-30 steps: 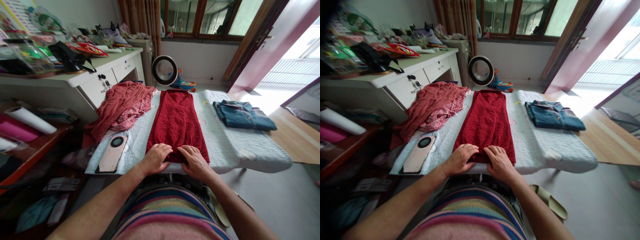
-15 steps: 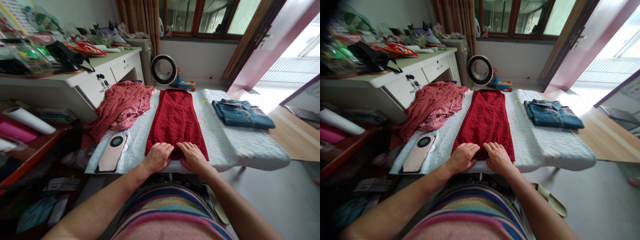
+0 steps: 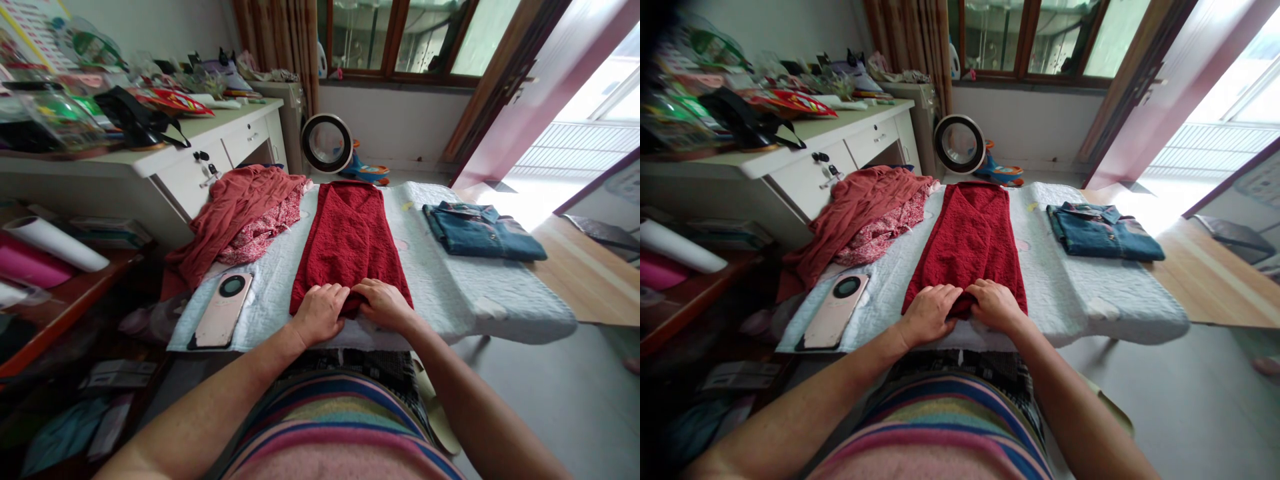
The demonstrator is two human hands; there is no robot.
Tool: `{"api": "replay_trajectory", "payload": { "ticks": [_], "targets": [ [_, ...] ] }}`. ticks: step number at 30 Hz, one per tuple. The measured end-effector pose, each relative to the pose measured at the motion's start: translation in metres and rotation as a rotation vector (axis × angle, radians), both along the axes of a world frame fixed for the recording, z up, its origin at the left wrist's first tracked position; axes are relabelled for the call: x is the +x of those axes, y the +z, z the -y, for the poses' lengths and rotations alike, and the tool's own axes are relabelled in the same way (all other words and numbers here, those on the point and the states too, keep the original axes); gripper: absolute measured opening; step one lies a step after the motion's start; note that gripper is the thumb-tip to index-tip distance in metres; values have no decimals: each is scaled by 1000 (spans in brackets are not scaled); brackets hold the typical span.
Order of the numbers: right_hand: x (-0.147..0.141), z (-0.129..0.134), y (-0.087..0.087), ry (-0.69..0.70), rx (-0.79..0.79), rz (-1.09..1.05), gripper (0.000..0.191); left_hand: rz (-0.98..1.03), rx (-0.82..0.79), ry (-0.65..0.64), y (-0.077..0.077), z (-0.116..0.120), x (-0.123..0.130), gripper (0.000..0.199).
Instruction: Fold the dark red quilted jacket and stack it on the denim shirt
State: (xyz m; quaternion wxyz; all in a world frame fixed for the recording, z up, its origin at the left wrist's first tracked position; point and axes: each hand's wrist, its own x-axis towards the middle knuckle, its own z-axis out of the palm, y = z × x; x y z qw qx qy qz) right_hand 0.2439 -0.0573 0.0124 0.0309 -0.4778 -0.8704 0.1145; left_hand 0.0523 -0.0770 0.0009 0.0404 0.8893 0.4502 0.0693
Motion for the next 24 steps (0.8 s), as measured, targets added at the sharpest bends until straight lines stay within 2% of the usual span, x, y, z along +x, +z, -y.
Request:
{"api": "replay_trajectory", "payload": {
  "ticks": [5, 10, 17, 21, 24],
  "targets": [
    [0, -2, 3, -4, -55, 0, 35, -49, 30, -14, -1, -2, -1, 41],
    [0, 7, -1, 1, -11, -4, 36, -19, 32, -11, -2, -5, 1, 29],
    [-6, 21, -7, -43, 88, -1, 55, 14, -47, -63, 1, -19, -4, 22],
    [-11, 18, -9, -87, 119, 11, 44, 21, -69, -62, 4, -23, -4, 16],
    [-10, 13, -11, -70, 115, 17, 35, 87, -99, -37, 5, -20, -7, 29]
  ]
}}
